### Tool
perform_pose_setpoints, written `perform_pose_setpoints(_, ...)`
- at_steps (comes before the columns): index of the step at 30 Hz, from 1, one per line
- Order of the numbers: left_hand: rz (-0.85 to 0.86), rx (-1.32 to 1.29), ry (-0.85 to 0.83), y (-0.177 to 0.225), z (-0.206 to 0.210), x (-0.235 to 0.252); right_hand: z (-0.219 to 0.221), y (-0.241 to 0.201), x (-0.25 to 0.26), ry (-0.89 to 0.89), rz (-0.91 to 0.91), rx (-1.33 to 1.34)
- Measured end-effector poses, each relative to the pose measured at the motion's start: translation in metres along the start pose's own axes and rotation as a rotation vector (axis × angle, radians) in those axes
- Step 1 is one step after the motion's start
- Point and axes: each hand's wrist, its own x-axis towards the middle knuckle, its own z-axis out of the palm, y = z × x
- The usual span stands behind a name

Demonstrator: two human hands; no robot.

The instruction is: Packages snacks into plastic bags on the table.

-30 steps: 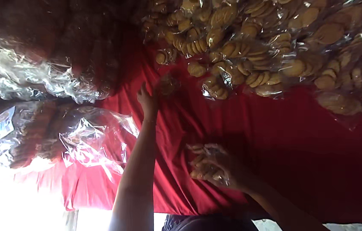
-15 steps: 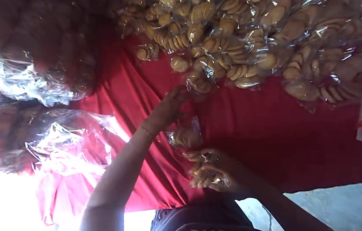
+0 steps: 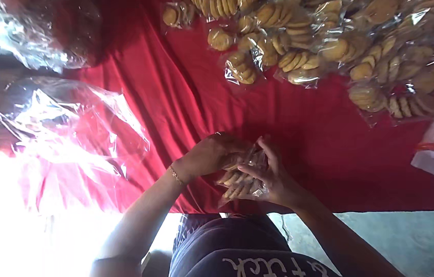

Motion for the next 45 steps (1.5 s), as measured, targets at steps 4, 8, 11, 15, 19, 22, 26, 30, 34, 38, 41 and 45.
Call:
perform_pose_setpoints(4, -0.155, -0.378, 0.045, -0.014, 0.007, -0.015, 0.006, 0.006, 0.014, -0.078, 0.022, 0.208)
perform_pose_setpoints(8, -0.258, -0.714, 0.43, -0.014, 0.056, -0.062, 0.005, 0.017, 0.031, -0.118, -0.045, 0.194)
perform_pose_setpoints(11, -0.245, -0.771, 0.777, 0.025, 0.107, -0.061, 0.002, -0.002, 0.019, -0.144, -0.059, 0.234)
perform_pose_setpoints(15, -0.358, -0.921, 0.868, 0.06, 0.116, -0.08, 0.007, -0.038, -0.011, -0.199, 0.052, 0.38)
perform_pose_setpoints(19, -0.451, -0.694, 0.889, 0.071, 0.079, -0.122, 0.014, -0.044, -0.003, -0.226, 0.169, 0.473)
perform_pose_setpoints(22, -0.623, 0.164, 1.222, 0.063, 0.026, -0.175, 0.026, -0.053, 0.041, -0.23, 0.2, 0.654)
perform_pose_setpoints(26, -0.907, 0.247, 1.304, 0.026, -0.034, -0.223, 0.099, -0.08, 0.145, -0.271, 0.276, 1.338)
perform_pose_setpoints(30, -0.795, 0.096, 1.373, -0.018, -0.079, -0.251, 0.181, -0.13, 0.254, -0.124, 0.081, 1.127)
perform_pose_setpoints(34, -0.484, 0.177, 1.429, -0.026, -0.095, -0.283, 0.235, -0.12, 0.289, -0.208, -0.306, 0.359)
perform_pose_setpoints(38, -0.254, 0.255, 1.055, -0.009, -0.076, -0.286, 0.239, -0.131, 0.289, -0.37, -0.249, 0.236)
perform_pose_setpoints(41, -0.101, 0.213, 0.906, -0.017, -0.077, -0.276, 0.244, -0.164, 0.31, -0.54, -0.168, 0.36)
perform_pose_setpoints(45, -0.058, 0.113, 0.902, -0.028, -0.097, -0.273, 0.29, -0.164, 0.331, -0.676, -0.388, 0.371)
